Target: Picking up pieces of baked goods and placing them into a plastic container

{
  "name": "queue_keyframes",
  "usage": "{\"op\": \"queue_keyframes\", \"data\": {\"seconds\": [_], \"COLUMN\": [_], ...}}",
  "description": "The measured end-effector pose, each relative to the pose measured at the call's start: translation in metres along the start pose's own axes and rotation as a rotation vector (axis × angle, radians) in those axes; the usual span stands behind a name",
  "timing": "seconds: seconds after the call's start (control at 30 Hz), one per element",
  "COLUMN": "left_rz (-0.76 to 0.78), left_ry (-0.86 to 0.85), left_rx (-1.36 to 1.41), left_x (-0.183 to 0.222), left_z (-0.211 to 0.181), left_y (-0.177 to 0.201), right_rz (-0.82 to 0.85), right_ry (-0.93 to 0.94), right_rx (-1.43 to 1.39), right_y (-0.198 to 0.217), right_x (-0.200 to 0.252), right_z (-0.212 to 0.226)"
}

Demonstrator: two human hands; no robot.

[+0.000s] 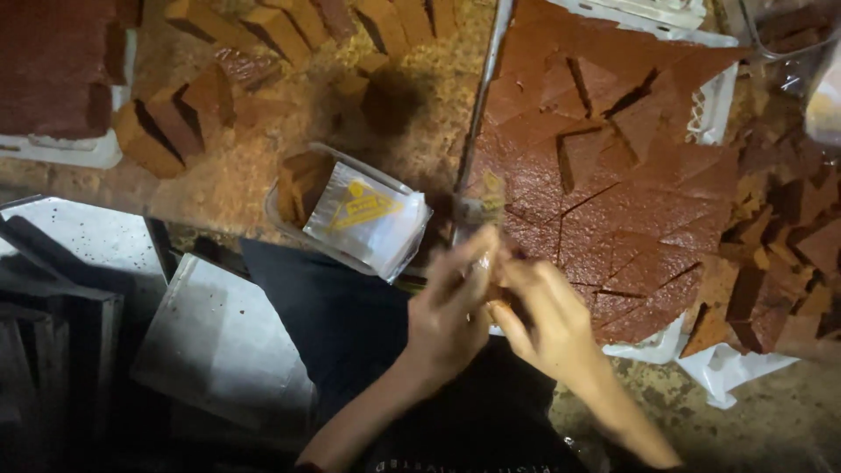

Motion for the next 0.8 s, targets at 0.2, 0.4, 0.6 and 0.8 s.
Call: {"op": "queue_keyframes", "data": {"seconds": [0.2,0.4,0.6,0.8], "left_rz": [0.060,0.086,0.119,0.168], "left_ry": [0.034,-0.028,0.091,0.694], "left_rx": [-0.034,-0.264,-0.135,0.612], "left_x": [-0.019,-0.017,-0.006,0.026], "left_z": [-0.004,-0.005,-0.018,0.002], "left_y": [0.010,0.002,-0.006,-0.014], "right_rz": [0.070,0.217,-0.025,0.297], "right_ry": [-0.012,0.011,-0.149,-0.684], "right_rx": [-0.072,-0.102,0.095,-0.013], "right_y": [0.003,-0.012,-0.003,-0.007], "right_x": [-0.016,-0.005,0.012,0.028], "right_z": [0.013,0.001,-0.017,-0.042]}}
Point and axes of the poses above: each hand's wrist, its own x-axis away from the middle knuckle, its own y-axis out of the back of the hand, z = x × y, the point moved 6 cm from there along -x, towards the middle knuckle, and after that the axes turned 4 degrees about -y, right-handed, at the moved point
